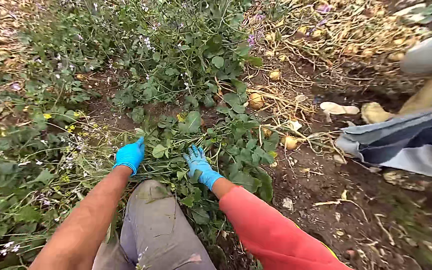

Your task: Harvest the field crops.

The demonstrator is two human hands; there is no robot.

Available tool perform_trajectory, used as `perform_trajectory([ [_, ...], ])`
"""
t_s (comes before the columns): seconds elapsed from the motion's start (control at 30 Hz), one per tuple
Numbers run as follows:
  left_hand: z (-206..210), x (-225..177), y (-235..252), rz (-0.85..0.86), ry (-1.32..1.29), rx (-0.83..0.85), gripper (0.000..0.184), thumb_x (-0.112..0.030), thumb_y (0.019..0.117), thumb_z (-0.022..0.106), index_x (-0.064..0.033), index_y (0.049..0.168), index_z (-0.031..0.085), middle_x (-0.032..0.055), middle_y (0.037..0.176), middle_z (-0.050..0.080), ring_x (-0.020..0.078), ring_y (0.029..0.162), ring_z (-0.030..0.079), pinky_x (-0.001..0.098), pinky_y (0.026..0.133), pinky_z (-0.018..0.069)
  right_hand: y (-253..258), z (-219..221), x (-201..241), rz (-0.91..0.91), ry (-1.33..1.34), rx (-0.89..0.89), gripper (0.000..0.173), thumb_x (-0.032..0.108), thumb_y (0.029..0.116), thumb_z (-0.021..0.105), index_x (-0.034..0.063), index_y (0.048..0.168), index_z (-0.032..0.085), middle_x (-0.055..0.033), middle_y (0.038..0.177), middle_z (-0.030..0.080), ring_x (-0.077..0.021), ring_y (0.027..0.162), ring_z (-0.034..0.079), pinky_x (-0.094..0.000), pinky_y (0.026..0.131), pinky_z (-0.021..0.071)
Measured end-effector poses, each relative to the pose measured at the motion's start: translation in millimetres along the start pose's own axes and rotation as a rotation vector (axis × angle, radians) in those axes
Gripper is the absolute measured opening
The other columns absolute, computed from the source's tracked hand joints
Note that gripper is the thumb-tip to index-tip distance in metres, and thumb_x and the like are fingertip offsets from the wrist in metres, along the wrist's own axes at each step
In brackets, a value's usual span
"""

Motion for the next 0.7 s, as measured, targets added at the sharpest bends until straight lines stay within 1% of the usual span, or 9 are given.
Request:
perform_trajectory([
  [0.13,-21,96,7,-0.187,-0.061,-0.015,0.051,-0.051,0.1073,0.033,-0.0346,0.153,0.049,0.0142,0.133,0.068,0.0427,0.121,0.063,0.0723,0.095,0.0462,0,1,2,0.04,0.027,-0.027,0.091,0.03,0.0762,0.082,0.0155,0.158,0.044,-0.0241,0.17,0.02,-0.0438,0.159,0.009,-0.0659,0.127,0.0051],
  [0.2,-40,103,-13,-0.17,-0.094,-0.078,0.052,-0.055,0.1071,0.031,-0.0378,0.154,0.048,0.0133,0.133,0.068,0.0433,0.121,0.063,0.0736,0.096,0.0451,5,4,5,0.065,0.029,-0.02,0.093,0.031,0.0765,0.082,0.0146,0.159,0.042,-0.0254,0.171,0.017,-0.045,0.159,0.007,-0.0668,0.127,0.0047],
  [0.27,-61,83,-46,-0.111,-0.169,-0.146,0.051,-0.058,0.1072,0.032,-0.0449,0.155,0.042,0.0167,0.126,0.07,0.0455,0.111,0.066,0.0746,0.089,0.0461,12,5,11,0.088,0.049,-0.009,0.095,0.031,0.0767,0.083,0.0148,0.16,0.04,-0.0268,0.171,0.013,-0.0464,0.159,0.005,-0.0677,0.126,0.0035],
  [0.37,-72,22,-96,0.064,-0.287,-0.179,0.047,-0.062,0.1052,0.035,-0.0567,0.152,0.038,0.01,0.102,0.074,0.0321,0.076,0.07,0.0624,0.068,0.0549,23,2,19,0.122,0.104,-0.054,0.099,0.034,0.0746,0.084,0.0172,0.161,0.038,-0.0269,0.171,0.011,-0.0475,0.159,0.004,-0.0688,0.126,0.0023],
  [0.43,-65,-25,-122,0.206,-0.328,-0.179,0.047,-0.061,0.1048,0.038,-0.0573,0.152,0.039,0.0061,0.094,0.074,0.026,0.065,0.067,0.0574,0.06,0.0539,33,-1,18,0.143,0.167,-0.11,0.1,0.034,0.075,0.085,0.0208,0.161,0.037,-0.0255,0.171,0.012,-0.0476,0.159,0.004,-0.0685,0.126,0.0025],
  [0.5,-50,-60,-135,0.311,-0.308,-0.206,0.047,-0.058,0.1056,0.037,-0.0548,0.153,0.04,0.0066,0.095,0.075,0.0265,0.066,0.067,0.0589,0.061,0.0535,45,1,18,0.159,0.22,-0.175,0.102,0.031,0.0721,0.088,0.0243,0.161,0.038,-0.0236,0.172,0.014,-0.0466,0.159,0.006,-0.0672,0.126,0.0052],
  [0.6,-16,-89,-128,0.334,-0.274,-0.226,0.051,-0.049,0.108,0.037,-0.0463,0.159,0.033,0.0153,0.102,0.074,0.0366,0.077,0.07,0.0656,0.069,0.0532,54,1,16,0.171,0.289,-0.164,0.099,0.026,0.0793,0.083,0.0254,0.164,0.031,-0.0218,0.173,0.008,-0.0433,0.16,-0.001,-0.0648,0.127,0.0006],
  [0.67,7,-93,-123,0.299,-0.264,-0.194,0.057,-0.038,0.1087,0.039,-0.0373,0.164,0.024,0.0227,0.12,0.07,0.0462,0.099,0.07,0.0715,0.084,0.05,53,-6,17,0.164,0.3,-0.142,0.101,0.023,0.0791,0.083,0.0231,0.165,0.029,-0.0243,0.173,0.008,-0.0451,0.16,0.0,-0.0659,0.127,0.0006],
  [0.7,17,-92,-123,0.282,-0.262,-0.181,0.06,-0.033,0.1082,0.039,-0.0334,0.165,0.022,0.0229,0.129,0.067,0.0462,0.108,0.068,0.0708,0.09,0.0491,49,-13,17,0.16,0.31,-0.139,0.101,0.023,0.079,0.083,0.0224,0.165,0.03,-0.0255,0.172,0.01,-0.0464,0.159,0.002,-0.0667,0.127,0.0012],
])
Point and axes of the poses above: each hand's wrist, its own y-axis towards the middle knuckle, its own z-axis out of the palm, x = y × z, the point moved 6 cm from there along y, towards the middle knuckle
